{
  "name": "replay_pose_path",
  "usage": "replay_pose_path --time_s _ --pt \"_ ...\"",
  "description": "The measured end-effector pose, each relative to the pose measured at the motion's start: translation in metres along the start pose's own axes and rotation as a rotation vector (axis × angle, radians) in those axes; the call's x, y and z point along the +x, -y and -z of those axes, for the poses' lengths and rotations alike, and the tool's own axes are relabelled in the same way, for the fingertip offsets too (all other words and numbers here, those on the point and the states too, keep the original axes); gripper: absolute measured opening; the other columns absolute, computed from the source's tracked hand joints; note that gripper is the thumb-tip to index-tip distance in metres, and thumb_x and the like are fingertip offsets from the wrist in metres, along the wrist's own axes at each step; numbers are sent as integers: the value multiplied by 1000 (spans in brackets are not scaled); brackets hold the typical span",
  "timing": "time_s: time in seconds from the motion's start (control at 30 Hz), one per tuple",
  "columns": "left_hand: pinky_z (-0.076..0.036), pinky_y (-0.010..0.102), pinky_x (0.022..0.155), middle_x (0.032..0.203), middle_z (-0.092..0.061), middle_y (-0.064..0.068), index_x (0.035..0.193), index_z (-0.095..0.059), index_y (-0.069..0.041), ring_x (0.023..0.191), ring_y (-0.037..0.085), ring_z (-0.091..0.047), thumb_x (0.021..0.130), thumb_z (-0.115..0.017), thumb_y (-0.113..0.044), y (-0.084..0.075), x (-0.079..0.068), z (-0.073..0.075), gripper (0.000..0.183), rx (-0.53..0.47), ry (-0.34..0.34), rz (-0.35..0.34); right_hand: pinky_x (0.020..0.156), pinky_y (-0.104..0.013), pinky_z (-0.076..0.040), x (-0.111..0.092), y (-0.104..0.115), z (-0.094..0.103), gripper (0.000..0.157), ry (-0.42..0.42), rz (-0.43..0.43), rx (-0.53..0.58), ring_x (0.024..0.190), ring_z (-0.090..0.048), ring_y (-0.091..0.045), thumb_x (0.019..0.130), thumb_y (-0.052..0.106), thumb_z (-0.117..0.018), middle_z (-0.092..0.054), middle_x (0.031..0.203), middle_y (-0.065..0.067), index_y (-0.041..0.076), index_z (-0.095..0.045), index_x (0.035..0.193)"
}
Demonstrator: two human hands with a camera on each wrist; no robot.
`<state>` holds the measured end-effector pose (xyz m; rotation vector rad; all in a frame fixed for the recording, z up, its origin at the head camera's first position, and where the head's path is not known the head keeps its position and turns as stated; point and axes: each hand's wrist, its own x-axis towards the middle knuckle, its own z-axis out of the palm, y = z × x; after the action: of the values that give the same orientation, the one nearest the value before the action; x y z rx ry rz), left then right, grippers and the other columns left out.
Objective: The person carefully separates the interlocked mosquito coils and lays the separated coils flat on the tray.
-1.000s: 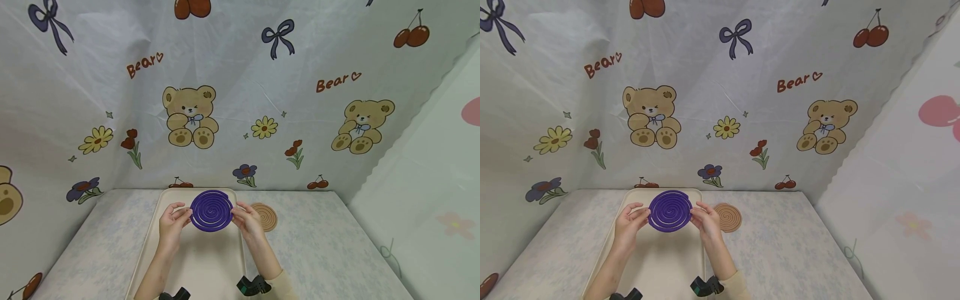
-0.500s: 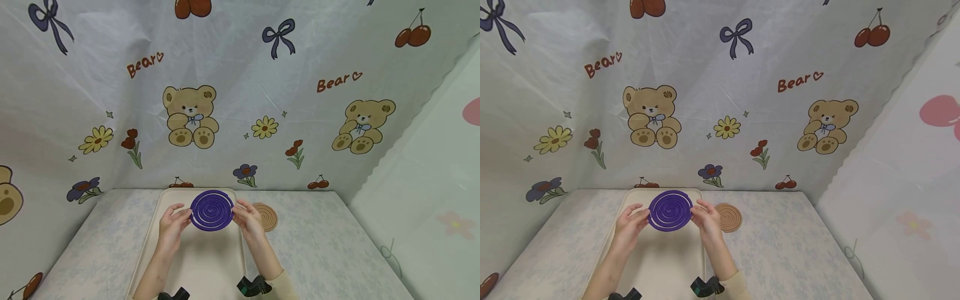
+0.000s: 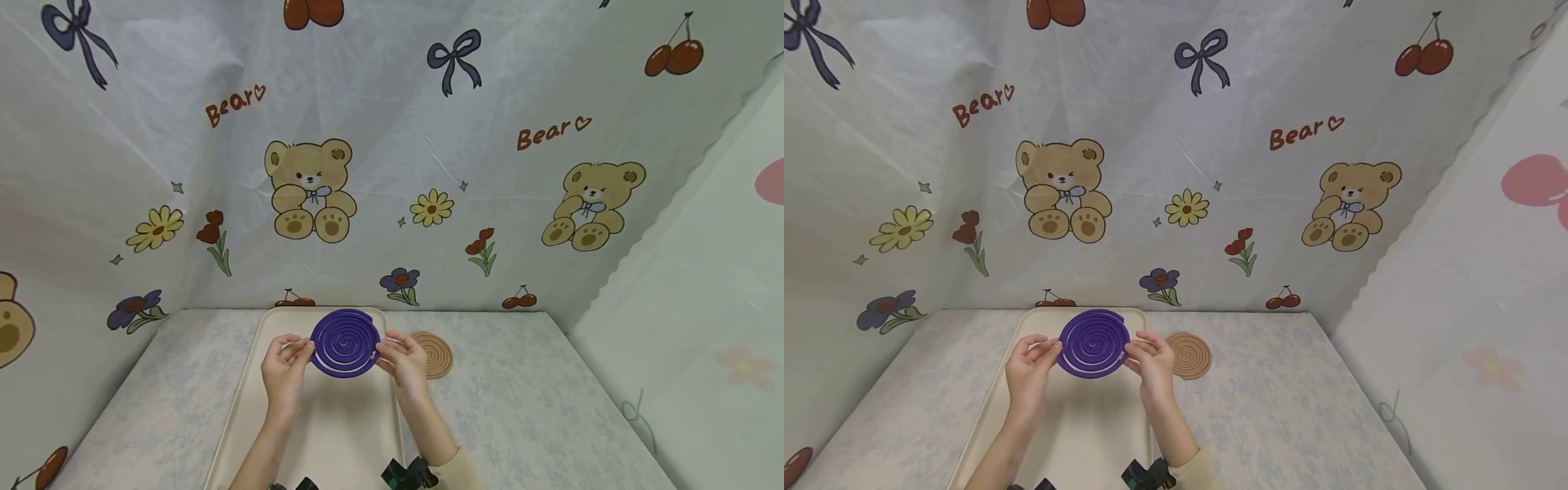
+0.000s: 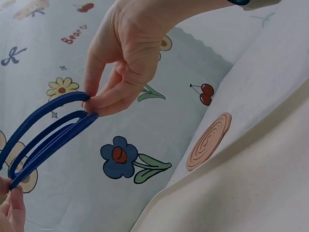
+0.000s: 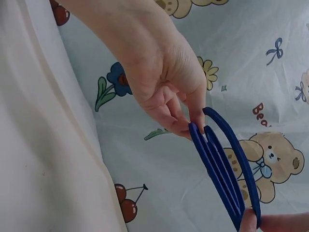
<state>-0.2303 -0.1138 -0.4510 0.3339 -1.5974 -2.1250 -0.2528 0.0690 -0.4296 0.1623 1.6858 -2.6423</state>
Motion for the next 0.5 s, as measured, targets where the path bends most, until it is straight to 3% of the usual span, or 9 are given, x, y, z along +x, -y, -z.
replay_pose_path --time_s 0.1,0.23,0.5 --pt "-56 15 66 74 -67 -13 97 -51 0 70 0 -65 84 -65 6 -2 2 3 20 -14 12 5 61 -19 -58 1 2 0 31 25 20 -35 63 -66 -5 82 -13 -61 -67 72 5 -4 -57 111" --pt "-58 18 68 74 -68 -12 95 -52 -5 72 3 -66 84 -66 5 -7 6 7 21 -24 68 60 62 -17 -57 4 8 4 42 44 56 -90 66 -66 -3 83 -10 -61 -70 73 7 -8 -52 124" --pt "-58 19 70 73 -68 -12 98 -51 -6 73 5 -67 86 -64 3 -9 8 9 19 8 121 111 61 -17 -56 6 11 8 39 65 30 -81 66 -67 -5 82 -12 -61 -71 71 5 -8 -54 120"
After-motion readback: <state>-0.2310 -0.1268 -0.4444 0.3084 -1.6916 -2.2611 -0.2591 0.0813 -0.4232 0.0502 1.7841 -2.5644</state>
